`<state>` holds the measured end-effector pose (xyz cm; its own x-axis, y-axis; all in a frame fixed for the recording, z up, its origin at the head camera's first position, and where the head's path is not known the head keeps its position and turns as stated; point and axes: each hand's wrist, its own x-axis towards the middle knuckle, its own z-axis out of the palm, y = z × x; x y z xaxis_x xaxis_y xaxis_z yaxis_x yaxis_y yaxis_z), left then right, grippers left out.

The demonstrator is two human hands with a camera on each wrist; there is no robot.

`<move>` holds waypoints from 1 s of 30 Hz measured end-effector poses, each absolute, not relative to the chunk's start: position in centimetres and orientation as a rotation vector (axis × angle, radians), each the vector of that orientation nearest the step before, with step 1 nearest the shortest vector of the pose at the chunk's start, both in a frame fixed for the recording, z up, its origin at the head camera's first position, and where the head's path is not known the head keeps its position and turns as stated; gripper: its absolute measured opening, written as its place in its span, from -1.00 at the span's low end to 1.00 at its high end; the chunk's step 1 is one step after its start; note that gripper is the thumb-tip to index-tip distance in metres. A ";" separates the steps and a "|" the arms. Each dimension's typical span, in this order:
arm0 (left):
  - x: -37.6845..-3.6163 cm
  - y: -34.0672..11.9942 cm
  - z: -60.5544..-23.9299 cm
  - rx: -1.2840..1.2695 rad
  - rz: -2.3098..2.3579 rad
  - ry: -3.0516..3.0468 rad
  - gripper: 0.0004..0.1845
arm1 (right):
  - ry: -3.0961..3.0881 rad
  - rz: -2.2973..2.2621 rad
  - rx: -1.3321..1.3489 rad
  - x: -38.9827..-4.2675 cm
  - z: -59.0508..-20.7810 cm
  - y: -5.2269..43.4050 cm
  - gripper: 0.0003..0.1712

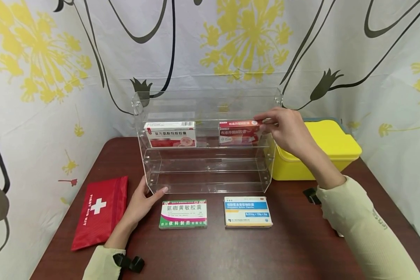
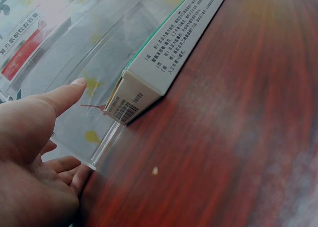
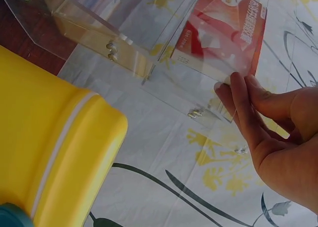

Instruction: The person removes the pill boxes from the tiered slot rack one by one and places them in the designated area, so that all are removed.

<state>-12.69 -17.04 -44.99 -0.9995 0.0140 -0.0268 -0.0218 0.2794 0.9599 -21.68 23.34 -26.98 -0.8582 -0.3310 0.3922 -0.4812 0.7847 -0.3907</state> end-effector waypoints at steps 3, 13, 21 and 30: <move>-12.7 -17.0 -45.0 0.004 1.878 2.490 -0.09 | -2.686 0.729 0.578 -21.5 -26.8 23.2 -0.66; -12.6 -16.9 -45.2 0.046 1.911 2.497 -0.11 | -2.631 0.692 0.612 -21.4 -26.1 23.2 -0.72; -12.5 -16.9 -45.1 0.035 1.899 2.499 -0.11 | -2.599 0.698 0.581 -21.0 -25.3 23.5 -0.72; -12.5 -16.8 -44.9 0.021 1.889 2.514 -0.10 | -2.541 0.674 0.549 -20.5 -24.1 24.0 -0.71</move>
